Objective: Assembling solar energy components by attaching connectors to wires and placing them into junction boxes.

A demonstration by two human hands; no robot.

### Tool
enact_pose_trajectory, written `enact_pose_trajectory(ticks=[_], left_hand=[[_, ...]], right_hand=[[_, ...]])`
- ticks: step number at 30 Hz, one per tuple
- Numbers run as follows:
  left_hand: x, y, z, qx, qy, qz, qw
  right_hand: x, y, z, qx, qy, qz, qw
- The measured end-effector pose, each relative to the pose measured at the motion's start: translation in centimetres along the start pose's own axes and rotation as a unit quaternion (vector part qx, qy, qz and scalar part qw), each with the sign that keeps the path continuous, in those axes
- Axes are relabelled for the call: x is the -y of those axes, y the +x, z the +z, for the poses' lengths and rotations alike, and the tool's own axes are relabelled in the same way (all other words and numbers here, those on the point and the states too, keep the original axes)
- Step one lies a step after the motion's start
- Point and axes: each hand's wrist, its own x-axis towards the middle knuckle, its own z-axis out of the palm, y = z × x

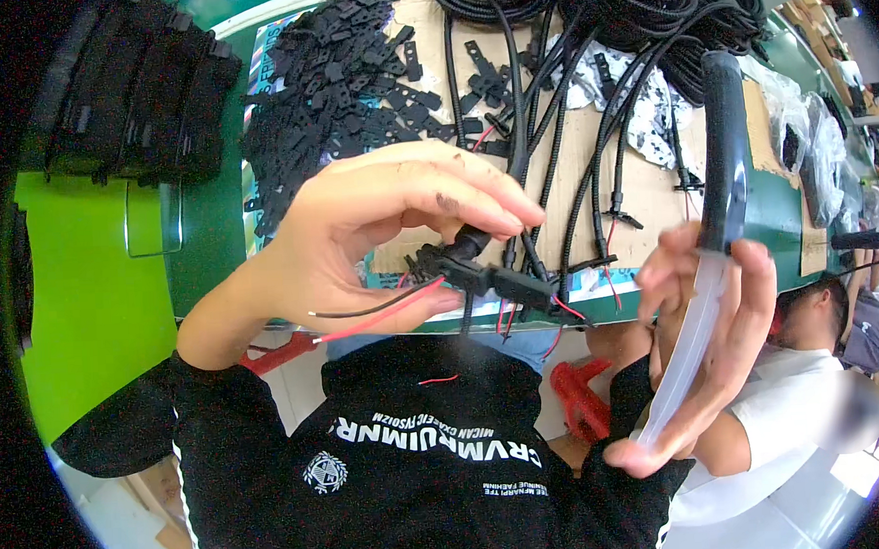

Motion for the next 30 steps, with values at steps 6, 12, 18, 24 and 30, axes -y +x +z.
enact_pose_trajectory(ticks=[6,12,18,24,30], left_hand=[[1.4,2.5,-0.1,-0.026,0.061,0.08,0.995],[3.1,2.0,-0.9,-0.04,0.131,0.004,0.991],[2.8,0.4,-0.6,-0.083,-0.013,-0.156,0.984],[2.6,-0.2,-0.8,-0.089,0.061,-0.095,0.99],[2.4,-0.5,-1.2,-0.085,0.103,-0.061,0.989]], right_hand=[[1.1,-0.9,-1.5,0.089,0.13,-0.017,0.987],[1.0,-2.7,0.1,0.114,0.174,0.043,0.977],[-0.1,-4.0,1.7,0.161,0.204,0.068,0.963],[-0.7,-4.2,1.6,0.231,0.224,0.09,0.943],[-1.0,-4.2,2.2,0.229,0.233,0.083,0.942]])
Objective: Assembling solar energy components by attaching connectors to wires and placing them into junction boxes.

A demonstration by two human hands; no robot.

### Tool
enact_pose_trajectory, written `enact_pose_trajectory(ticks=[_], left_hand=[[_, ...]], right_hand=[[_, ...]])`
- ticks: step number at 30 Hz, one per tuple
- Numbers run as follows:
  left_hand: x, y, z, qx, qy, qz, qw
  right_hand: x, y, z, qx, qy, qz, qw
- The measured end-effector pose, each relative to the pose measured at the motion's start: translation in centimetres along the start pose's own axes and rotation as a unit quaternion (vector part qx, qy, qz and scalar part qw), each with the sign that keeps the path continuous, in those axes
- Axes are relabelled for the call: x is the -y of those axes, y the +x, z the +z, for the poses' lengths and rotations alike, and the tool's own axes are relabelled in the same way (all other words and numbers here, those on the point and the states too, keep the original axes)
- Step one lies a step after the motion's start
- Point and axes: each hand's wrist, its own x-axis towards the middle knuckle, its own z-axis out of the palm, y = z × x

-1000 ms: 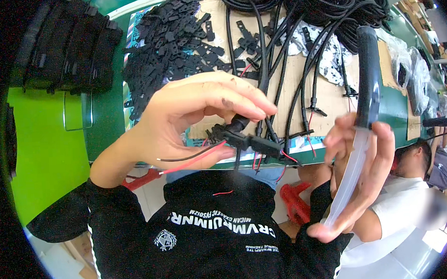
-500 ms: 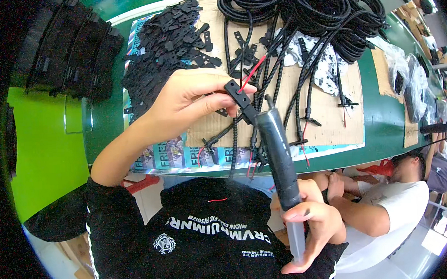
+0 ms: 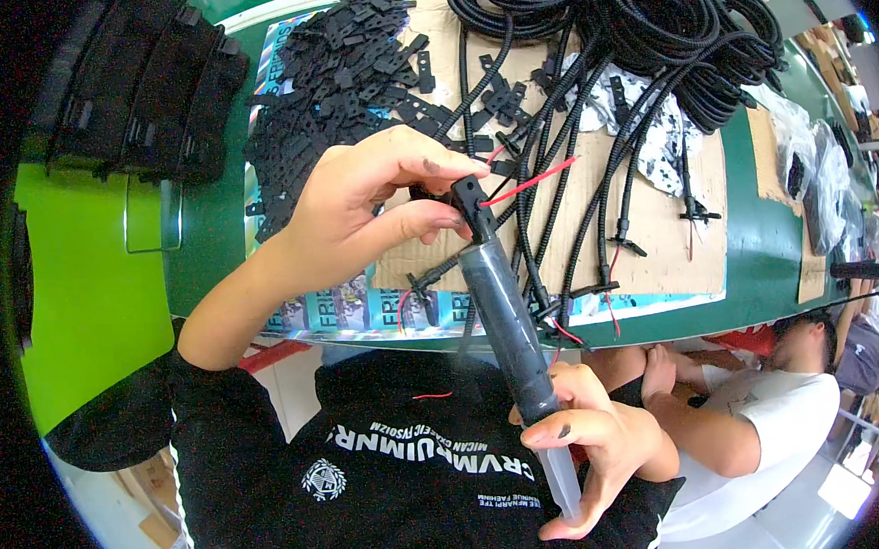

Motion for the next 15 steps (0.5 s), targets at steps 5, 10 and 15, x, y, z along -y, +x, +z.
enact_pose_trajectory(ticks=[5,10,15], left_hand=[[0.28,0.02,0.01,-0.004,0.017,0.038,0.999],[0.49,-0.05,-0.04,-0.015,0.02,0.06,0.998],[0.77,0.01,0.14,-0.023,0.018,0.076,0.997]], right_hand=[[0.09,0.03,0.15,-0.002,-0.001,0.002,1.0],[0.25,0.13,0.18,-0.005,0.01,0.017,1.0],[0.22,0.33,0.08,0.002,0.016,0.014,1.0]])
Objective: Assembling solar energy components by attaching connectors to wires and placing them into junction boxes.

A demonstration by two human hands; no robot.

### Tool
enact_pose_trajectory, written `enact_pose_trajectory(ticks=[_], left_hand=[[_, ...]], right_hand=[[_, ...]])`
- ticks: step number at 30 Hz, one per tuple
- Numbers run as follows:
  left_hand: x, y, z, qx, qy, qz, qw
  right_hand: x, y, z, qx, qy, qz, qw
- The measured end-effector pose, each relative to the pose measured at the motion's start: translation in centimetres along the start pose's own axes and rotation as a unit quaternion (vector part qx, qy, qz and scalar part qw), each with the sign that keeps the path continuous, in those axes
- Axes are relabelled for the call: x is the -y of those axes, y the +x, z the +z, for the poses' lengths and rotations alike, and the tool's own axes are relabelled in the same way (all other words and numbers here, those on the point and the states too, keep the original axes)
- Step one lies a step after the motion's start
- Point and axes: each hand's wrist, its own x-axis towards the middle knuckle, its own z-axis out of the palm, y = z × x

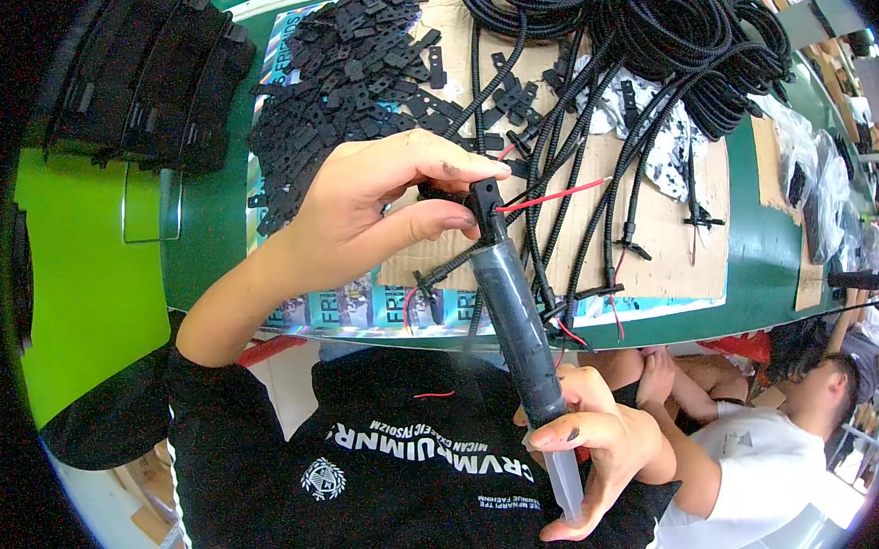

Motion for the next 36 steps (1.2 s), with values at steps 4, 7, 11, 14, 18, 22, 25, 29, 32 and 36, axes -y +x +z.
enact_pose_trajectory(ticks=[4,7,11,14,18,22,25,29,32,36], left_hand=[[0.17,-0.13,0.05,0.001,0.0,0.003,1.0],[0.26,-0.18,0.07,0.0,0.008,0.01,1.0],[0.12,-0.18,0.09,-0.005,0.02,0.025,0.999],[-0.27,-0.29,0.06,-0.005,0.016,0.018,1.0],[-0.49,-0.35,-0.02,-0.002,0.017,0.006,1.0],[-0.04,-0.18,0.01,-0.014,0.067,0.047,0.997],[0.04,-0.3,0.06,-0.013,0.06,0.034,0.998],[-0.04,-0.34,0.06,-0.009,0.063,0.026,0.998],[-0.16,-0.32,-0.01,-0.001,0.057,0.015,0.998],[-0.25,-0.37,-0.12,0.008,0.065,0.006,0.998]], right_hand=[[0.02,-0.21,0.46,-0.031,-0.012,-0.005,0.999],[0.11,-0.43,0.52,-0.03,-0.012,0.012,0.999],[0.04,-0.47,0.15,-0.012,-0.035,0.006,0.999],[0.0,-0.43,0.0,0.003,-0.038,0.008,0.999],[0.06,-0.44,0.05,0.001,-0.038,0.017,0.999],[0.14,-0.47,-0.06,0.005,-0.042,0.017,0.999],[0.14,-0.43,-0.17,0.004,-0.044,0.015,0.999],[0.01,-0.36,-0.1,-0.002,-0.038,0.002,0.999],[-0.11,-0.37,-0.07,-0.003,-0.038,0.0,0.999],[-0.22,-0.46,-0.03,-0.01,-0.043,-0.004,0.999]])
